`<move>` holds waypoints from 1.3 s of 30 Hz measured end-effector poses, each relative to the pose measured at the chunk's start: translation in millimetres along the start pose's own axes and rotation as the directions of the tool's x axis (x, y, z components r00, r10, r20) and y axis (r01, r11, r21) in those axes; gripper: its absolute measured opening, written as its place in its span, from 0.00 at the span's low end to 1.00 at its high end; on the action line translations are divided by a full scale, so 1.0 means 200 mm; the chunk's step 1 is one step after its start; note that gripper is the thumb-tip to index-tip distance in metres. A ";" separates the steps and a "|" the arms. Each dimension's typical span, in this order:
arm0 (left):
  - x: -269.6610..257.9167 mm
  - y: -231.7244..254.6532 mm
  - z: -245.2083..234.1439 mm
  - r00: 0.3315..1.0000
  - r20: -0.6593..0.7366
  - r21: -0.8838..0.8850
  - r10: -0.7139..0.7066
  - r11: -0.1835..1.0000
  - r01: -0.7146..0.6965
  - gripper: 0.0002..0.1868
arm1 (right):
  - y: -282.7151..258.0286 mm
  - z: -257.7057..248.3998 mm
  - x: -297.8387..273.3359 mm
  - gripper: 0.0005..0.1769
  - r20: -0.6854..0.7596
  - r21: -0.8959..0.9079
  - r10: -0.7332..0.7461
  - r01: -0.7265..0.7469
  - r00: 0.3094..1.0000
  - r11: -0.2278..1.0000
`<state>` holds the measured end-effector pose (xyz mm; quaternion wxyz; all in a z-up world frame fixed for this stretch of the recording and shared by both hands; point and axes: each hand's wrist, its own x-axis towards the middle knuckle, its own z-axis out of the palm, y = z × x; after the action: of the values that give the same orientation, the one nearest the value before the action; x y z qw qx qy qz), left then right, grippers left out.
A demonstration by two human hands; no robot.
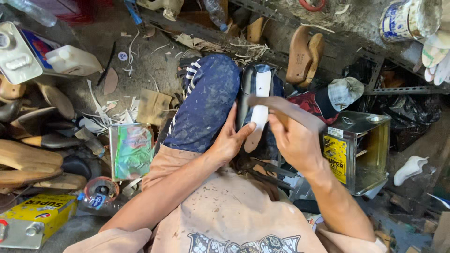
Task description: The person repairs a black shoe by hammering the sole and heel area while seated. They use a hammer and a shoe last to shape and secure the shoe components, occasionally picking up and placing down the shoe and tools.
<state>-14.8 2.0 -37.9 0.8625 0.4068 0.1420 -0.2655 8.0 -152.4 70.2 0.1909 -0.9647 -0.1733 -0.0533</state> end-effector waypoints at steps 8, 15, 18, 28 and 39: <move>-0.01 -0.06 -0.03 0.995 0.062 -0.012 0.077 0.997 -0.076 0.54 | -0.12 -0.08 -0.06 0.11 -0.013 0.114 0.093 -0.091 0.996 0.989; -0.01 -0.05 -0.06 0.982 0.128 0.092 0.142 0.984 -0.154 0.57 | -0.16 -0.08 -0.10 0.12 -0.017 0.089 0.022 -0.020 1.000 0.996; -0.02 -0.15 -0.11 0.977 0.132 0.023 0.166 0.985 -0.171 0.58 | -0.08 -0.03 -0.24 0.13 -0.013 -0.135 0.097 -0.098 0.995 0.986; 0.01 -0.11 -0.14 0.972 0.189 0.190 0.137 0.966 -0.173 0.63 | -0.17 -0.01 -0.19 0.13 -0.004 -0.021 -0.033 0.033 0.999 0.999; -0.12 0.21 -0.11 0.973 0.217 0.360 0.077 0.920 -0.153 0.60 | 0.05 0.01 -0.36 0.10 -0.064 0.208 0.116 -0.100 0.991 0.973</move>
<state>-10.7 49.2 -13.2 0.7929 0.5429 -0.0224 -0.2758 -55.3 -183.0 52.1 0.2980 -0.9453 -0.1178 -0.0613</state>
